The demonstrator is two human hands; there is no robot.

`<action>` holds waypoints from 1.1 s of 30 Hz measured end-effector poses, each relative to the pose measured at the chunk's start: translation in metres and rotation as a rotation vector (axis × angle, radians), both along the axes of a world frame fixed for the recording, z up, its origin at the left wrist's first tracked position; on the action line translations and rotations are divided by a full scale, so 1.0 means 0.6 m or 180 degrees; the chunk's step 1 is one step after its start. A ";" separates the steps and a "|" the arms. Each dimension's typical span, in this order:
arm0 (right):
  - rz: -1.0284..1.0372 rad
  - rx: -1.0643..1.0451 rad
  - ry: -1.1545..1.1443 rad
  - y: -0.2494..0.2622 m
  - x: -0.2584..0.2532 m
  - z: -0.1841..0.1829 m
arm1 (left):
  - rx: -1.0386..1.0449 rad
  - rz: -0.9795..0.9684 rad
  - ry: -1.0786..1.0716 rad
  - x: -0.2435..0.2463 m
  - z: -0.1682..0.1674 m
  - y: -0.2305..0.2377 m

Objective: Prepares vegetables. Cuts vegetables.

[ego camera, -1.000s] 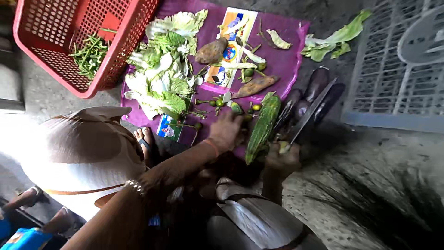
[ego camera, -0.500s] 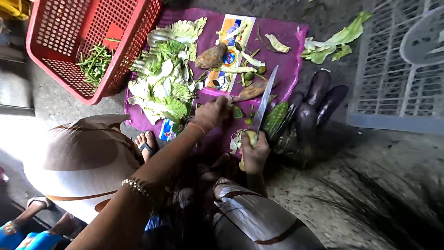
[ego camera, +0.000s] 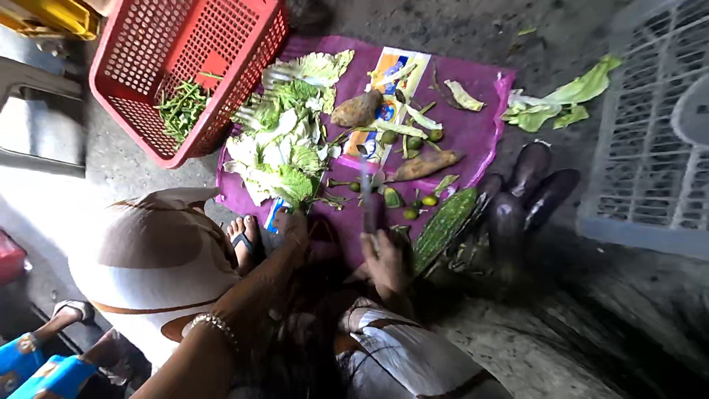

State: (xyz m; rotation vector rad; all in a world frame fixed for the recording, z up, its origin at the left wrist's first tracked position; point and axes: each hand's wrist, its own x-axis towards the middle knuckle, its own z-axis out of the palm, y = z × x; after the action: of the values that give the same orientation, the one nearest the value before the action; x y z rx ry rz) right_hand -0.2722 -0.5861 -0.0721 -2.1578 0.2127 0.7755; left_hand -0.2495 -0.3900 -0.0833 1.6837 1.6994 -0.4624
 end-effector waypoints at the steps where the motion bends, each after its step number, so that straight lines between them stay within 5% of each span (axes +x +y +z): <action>1: 0.0356 -0.0127 0.0028 0.007 0.002 -0.006 | -0.0004 0.0038 -0.0115 0.004 -0.010 0.003; 6: 0.0824 -0.0550 0.0124 -0.008 0.038 -0.033 | -0.0883 0.0468 -0.0688 0.037 -0.019 -0.045; 11: 0.0149 -0.0715 -0.0175 -0.039 0.057 -0.002 | -0.1786 -0.0424 -0.1263 0.081 0.080 -0.120; 14: 0.0077 -0.0292 -0.0282 -0.058 0.013 0.011 | -0.1240 -0.0483 -0.1446 0.074 0.100 -0.098; 18: 0.1126 -0.0084 -0.0822 -0.087 -0.086 -0.010 | -0.0362 -0.0814 -0.1800 0.082 0.072 0.015; 22: 0.2083 -0.0410 0.0385 -0.070 -0.066 0.021 | -0.0516 0.0023 -0.2128 0.147 0.074 0.039; 29: 0.0979 -0.1319 0.0146 -0.129 0.072 0.041 | -0.1069 -0.0373 -0.2435 0.183 0.096 -0.009; 33: 0.0240 -0.0890 0.0192 -0.109 0.070 0.057 | -0.0926 -0.0668 -0.2454 0.211 0.102 -0.007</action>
State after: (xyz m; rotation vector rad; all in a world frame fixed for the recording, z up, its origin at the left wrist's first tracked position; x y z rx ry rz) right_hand -0.2305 -0.6515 -0.0381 -2.4186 0.2866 0.8988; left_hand -0.1231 -0.3940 -0.0222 1.5449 0.8602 -0.1082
